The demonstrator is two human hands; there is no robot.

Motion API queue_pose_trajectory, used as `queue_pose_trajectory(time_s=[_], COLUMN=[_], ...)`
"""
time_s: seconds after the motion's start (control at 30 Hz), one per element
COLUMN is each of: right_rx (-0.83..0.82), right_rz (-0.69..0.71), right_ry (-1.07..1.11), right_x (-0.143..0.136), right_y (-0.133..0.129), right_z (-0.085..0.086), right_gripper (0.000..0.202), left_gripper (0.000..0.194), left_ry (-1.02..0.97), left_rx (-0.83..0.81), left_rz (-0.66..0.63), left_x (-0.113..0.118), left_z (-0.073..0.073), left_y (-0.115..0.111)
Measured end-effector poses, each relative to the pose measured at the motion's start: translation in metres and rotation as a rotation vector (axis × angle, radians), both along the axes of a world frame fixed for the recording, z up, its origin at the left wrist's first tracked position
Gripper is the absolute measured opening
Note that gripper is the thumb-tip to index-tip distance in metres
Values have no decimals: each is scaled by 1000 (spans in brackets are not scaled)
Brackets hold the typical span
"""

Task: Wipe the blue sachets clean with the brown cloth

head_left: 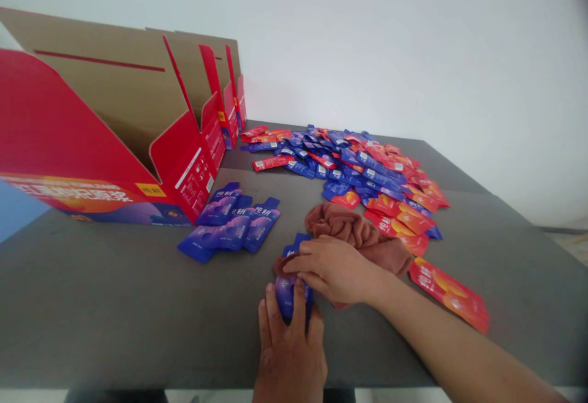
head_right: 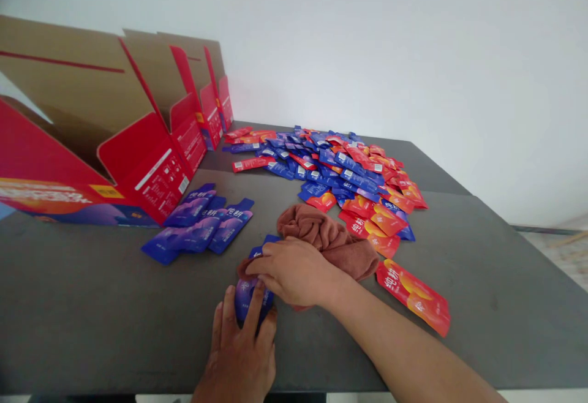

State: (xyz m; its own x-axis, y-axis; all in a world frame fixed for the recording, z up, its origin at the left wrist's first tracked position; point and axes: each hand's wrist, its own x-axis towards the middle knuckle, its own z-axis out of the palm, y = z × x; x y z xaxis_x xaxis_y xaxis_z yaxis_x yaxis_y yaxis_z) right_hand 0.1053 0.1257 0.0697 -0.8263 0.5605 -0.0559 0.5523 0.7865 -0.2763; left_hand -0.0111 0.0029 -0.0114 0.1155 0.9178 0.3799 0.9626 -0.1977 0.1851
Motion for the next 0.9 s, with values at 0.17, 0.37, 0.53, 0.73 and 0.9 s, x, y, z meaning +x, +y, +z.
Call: queue_pose_trajectory(time_s=[0.17, 0.37, 0.53, 0.73, 0.9], right_rx=[41, 70, 12, -39, 34], right_rz=[-206, -184, 13, 18, -174], right_ry=[8, 3, 36, 65, 44], right_x=[8, 12, 6, 5, 10], right_y=[14, 16, 3, 4, 15], right_z=[-10, -10, 0, -3, -12], right_gripper=[29, 29, 25, 26, 28], left_gripper=[29, 30, 36, 37, 32], left_ry=[9, -7, -19, -12, 2], left_rx=[-21, -7, -18, -18, -14], left_rz=[-17, -11, 5, 4, -9], left_x=[-1, 0, 1, 0, 0], left_z=[2, 2, 3, 4, 5], left_y=[0, 0, 0, 1, 1])
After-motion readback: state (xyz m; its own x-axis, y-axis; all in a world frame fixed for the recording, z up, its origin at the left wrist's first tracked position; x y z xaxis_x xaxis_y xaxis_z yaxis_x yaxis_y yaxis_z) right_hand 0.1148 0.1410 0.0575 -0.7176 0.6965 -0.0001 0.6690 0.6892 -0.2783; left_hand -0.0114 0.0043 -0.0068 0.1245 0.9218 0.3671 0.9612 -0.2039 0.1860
